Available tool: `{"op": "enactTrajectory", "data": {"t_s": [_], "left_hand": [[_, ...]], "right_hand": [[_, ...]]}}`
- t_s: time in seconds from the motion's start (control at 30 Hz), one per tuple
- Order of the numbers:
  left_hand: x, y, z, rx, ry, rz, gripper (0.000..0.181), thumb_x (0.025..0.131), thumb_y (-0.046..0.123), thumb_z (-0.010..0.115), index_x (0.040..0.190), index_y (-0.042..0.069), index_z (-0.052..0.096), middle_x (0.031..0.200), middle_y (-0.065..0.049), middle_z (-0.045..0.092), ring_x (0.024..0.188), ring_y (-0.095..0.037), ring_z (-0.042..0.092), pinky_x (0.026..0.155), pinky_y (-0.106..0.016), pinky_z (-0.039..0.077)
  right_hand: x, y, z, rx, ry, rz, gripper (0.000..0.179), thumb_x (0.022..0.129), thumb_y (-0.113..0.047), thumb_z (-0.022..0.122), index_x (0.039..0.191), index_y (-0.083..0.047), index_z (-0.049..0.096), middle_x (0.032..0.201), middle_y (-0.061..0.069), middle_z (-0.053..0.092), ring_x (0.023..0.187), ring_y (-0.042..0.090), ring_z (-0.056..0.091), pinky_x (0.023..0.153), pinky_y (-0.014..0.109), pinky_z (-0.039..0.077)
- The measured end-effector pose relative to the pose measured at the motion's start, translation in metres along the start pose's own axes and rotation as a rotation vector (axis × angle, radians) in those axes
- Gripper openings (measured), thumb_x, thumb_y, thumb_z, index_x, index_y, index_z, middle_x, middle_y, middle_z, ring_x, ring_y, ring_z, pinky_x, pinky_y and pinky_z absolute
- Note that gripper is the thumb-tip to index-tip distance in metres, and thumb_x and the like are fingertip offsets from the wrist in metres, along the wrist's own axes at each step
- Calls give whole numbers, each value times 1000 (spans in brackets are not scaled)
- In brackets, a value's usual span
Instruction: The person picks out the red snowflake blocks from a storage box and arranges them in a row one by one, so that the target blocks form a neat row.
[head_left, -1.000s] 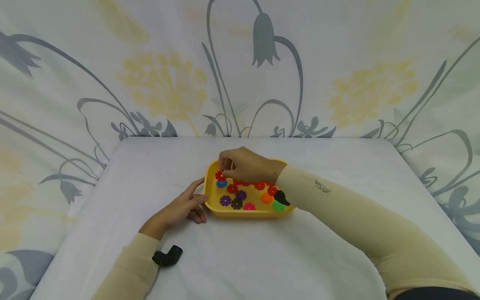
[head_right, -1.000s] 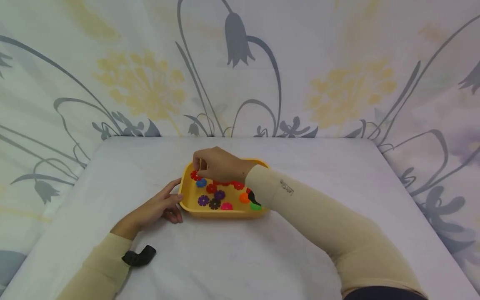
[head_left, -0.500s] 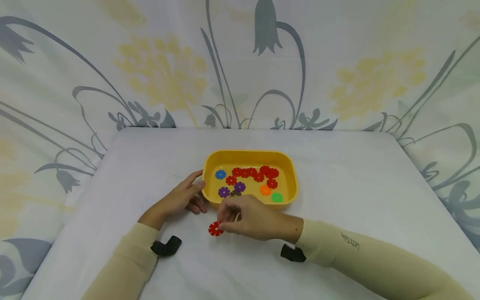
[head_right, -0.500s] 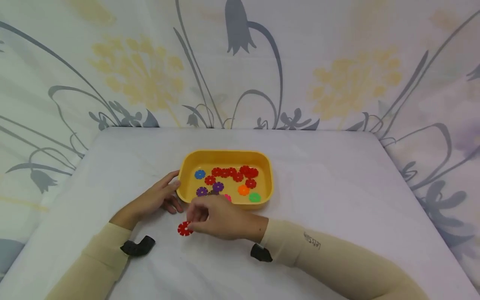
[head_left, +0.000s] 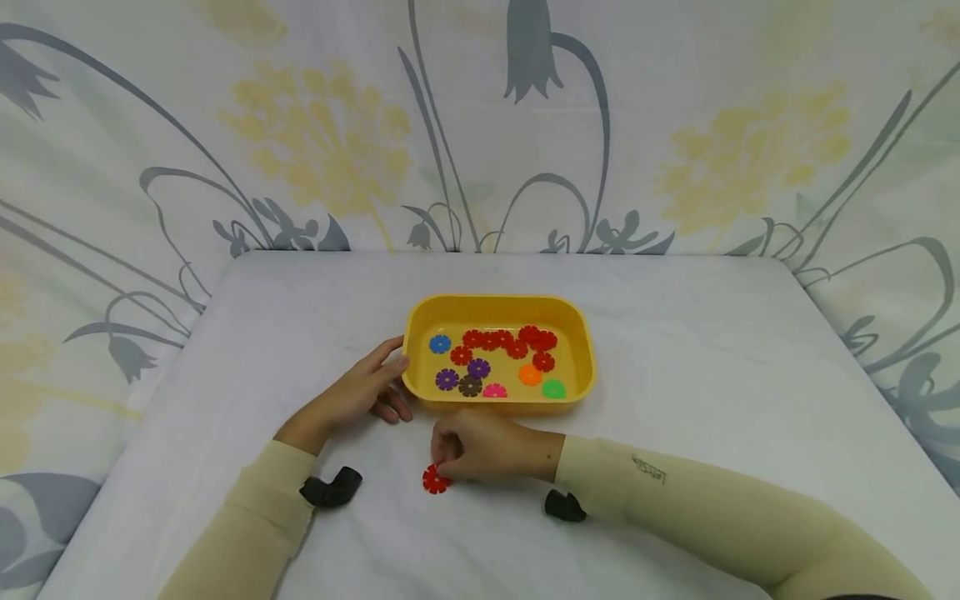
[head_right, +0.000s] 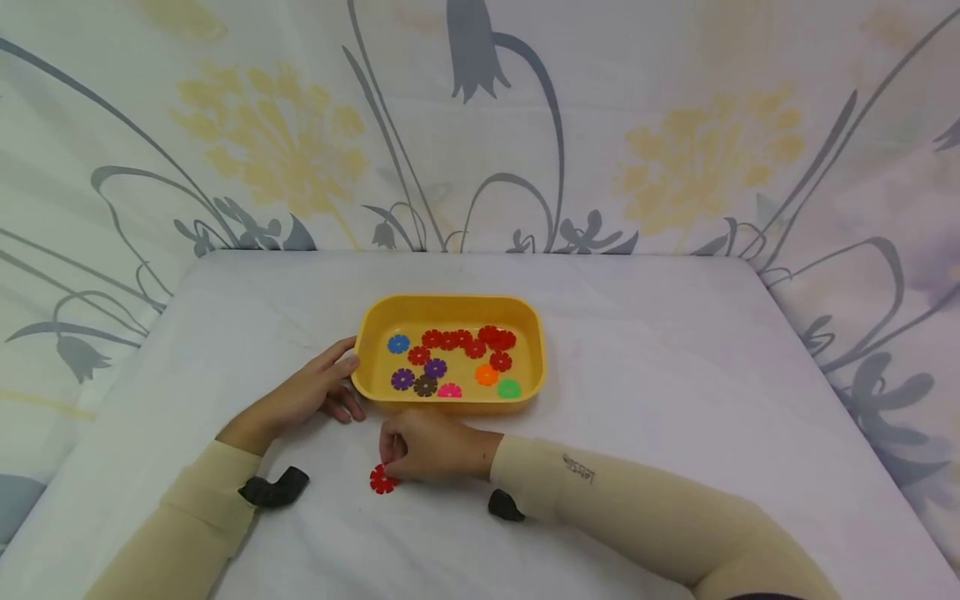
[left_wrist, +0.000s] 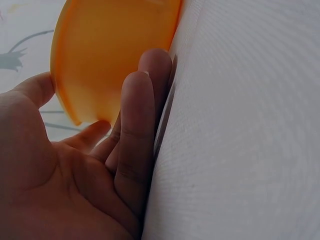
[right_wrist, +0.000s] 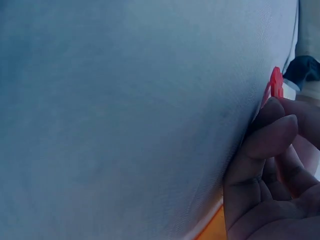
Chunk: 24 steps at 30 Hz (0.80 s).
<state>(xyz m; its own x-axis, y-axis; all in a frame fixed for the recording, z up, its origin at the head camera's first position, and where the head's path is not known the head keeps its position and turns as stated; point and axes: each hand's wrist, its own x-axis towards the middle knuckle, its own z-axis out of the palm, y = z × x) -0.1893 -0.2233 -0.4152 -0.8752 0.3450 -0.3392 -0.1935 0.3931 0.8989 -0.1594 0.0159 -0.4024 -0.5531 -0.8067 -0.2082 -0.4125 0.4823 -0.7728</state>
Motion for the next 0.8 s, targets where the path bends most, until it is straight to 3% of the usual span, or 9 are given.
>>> {"op": "enactTrajectory", "data": {"t_s": [0.23, 0.5, 0.63, 0.8], "left_hand": [[-1, 1, 1, -12, 10, -9, 65, 106, 50, 40, 161, 25, 17, 98, -19, 71, 77, -24, 72, 71, -32, 61], [0, 1, 2, -12, 4, -4, 66, 105, 51, 40, 161, 24, 16, 95, -17, 72, 75, -23, 72, 71, -32, 61], [0, 0, 2, -15, -5, 7, 65, 105, 50, 40, 161, 24, 17, 94, -17, 73, 75, -24, 72, 70, -32, 61], [-1, 0, 0, -9, -7, 13, 66, 105, 51, 41, 161, 24, 17, 97, -18, 72, 78, -25, 73, 72, -33, 61]], "right_hand": [[4, -3, 2, -99, -10, -7, 7, 88, -13, 75, 84, -15, 70, 70, -10, 60, 64, 1, 51, 62, 14, 49], [0, -4, -2, -101, -42, -19, 8, 89, -16, 75, 88, -20, 68, 73, -12, 62, 68, 0, 54, 65, 14, 51], [-8, -16, -18, -90, -34, -58, 4, 92, -19, 73, 93, -20, 69, 77, -14, 64, 72, 1, 57, 69, 16, 53], [-16, -36, -59, -158, 101, -109, 5, 92, -23, 73, 94, -18, 70, 80, -11, 65, 76, 5, 59, 71, 19, 54]]}}
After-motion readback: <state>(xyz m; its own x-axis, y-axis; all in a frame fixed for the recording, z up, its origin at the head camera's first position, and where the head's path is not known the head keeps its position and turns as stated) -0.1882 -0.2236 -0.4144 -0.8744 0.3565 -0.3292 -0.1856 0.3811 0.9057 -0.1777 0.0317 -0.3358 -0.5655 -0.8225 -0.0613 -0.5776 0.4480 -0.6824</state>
